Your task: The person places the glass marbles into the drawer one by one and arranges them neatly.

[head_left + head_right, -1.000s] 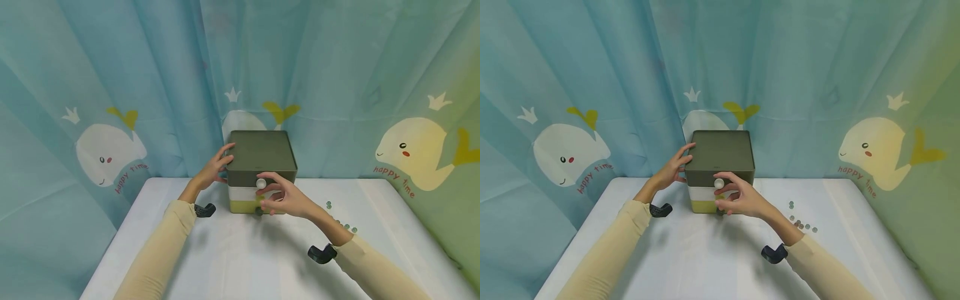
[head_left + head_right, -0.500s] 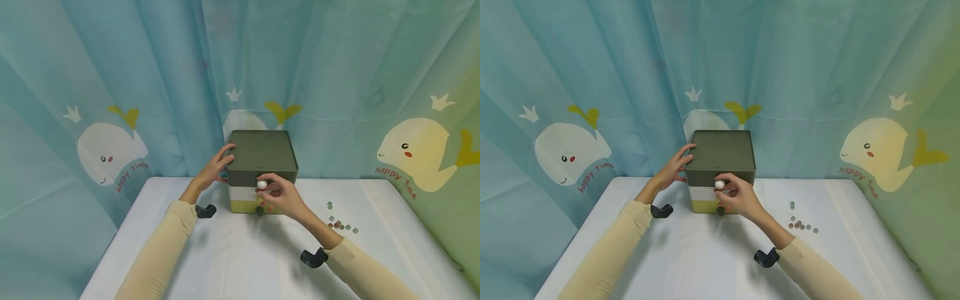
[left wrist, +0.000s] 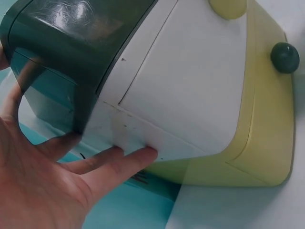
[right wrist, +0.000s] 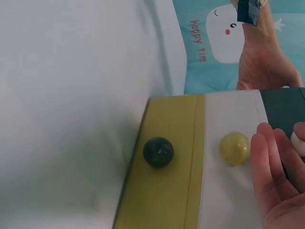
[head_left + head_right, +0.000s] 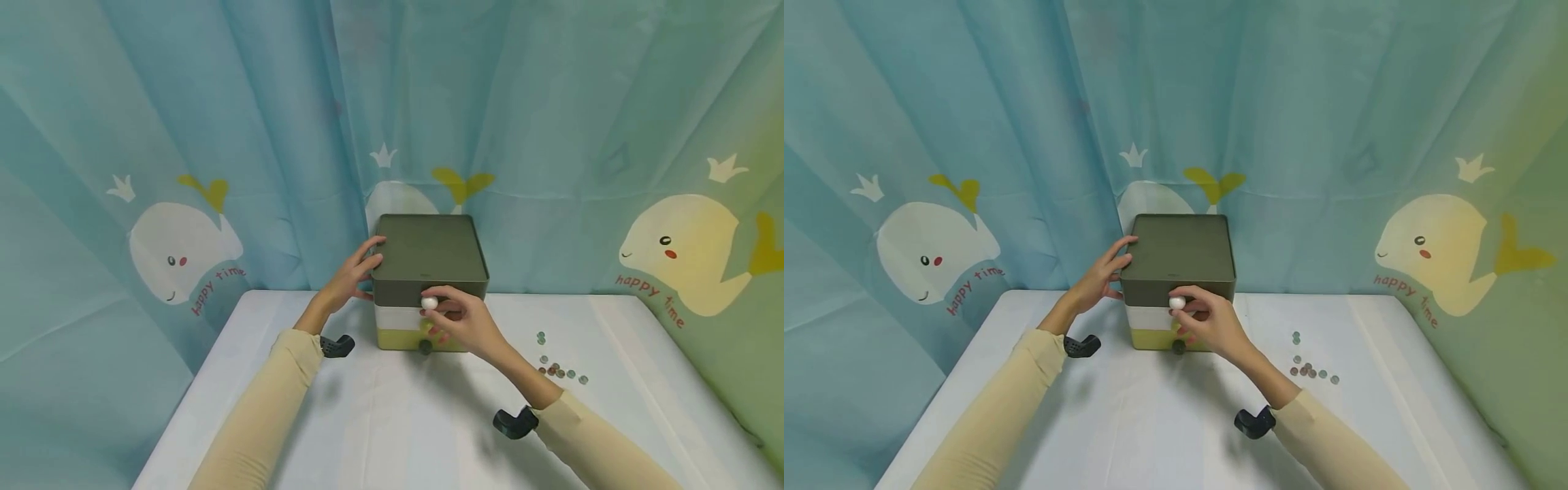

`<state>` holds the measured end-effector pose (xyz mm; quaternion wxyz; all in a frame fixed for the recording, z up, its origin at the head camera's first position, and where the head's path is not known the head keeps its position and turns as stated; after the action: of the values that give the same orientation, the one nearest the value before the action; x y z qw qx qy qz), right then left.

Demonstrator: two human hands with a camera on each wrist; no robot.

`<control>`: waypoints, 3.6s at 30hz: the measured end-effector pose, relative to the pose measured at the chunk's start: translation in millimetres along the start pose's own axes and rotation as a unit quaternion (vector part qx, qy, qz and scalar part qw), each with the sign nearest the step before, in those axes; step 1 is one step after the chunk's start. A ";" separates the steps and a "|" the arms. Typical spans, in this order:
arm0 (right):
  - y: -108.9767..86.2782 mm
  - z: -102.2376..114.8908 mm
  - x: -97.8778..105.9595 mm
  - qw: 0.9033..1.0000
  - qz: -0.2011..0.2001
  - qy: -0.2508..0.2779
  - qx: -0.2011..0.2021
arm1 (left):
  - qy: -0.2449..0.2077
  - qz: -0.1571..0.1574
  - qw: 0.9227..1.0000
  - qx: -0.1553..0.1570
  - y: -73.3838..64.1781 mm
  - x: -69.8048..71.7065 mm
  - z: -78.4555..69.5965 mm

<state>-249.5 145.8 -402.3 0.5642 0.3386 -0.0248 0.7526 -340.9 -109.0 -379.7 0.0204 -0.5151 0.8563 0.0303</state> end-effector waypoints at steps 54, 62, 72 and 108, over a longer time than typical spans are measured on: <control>-46.8 20.5 4.4 0.995 0.079 0.003 0.068 | -0.068 -0.002 0.998 0.005 -10.2 11.2 -9.8; -58.7 28.0 2.3 0.995 0.070 0.011 0.071 | -0.061 -0.001 0.998 0.004 -8.8 11.7 -9.1; -78.0 43.1 -3.6 0.995 0.061 0.011 0.077 | -0.055 -0.006 0.998 0.004 -8.4 10.7 -9.7; -94.2 47.7 -3.6 0.987 0.106 0.001 0.119 | -0.044 -0.013 0.999 -0.003 -7.9 13.7 -11.7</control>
<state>-144.5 156.9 -400.0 0.4366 0.3981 0.0295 0.8062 -340.4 -125.6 -369.2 0.0565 -0.5245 0.8477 0.0552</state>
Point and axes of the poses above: each hand's wrist, its own y-axis towards the middle knuckle, its own x-axis out of the back of the hand, z = x × y, the point moved 2 cm from there along y, towards the middle knuckle, and after that the axes turned 15 degrees about -y, right-handed, at the moved point
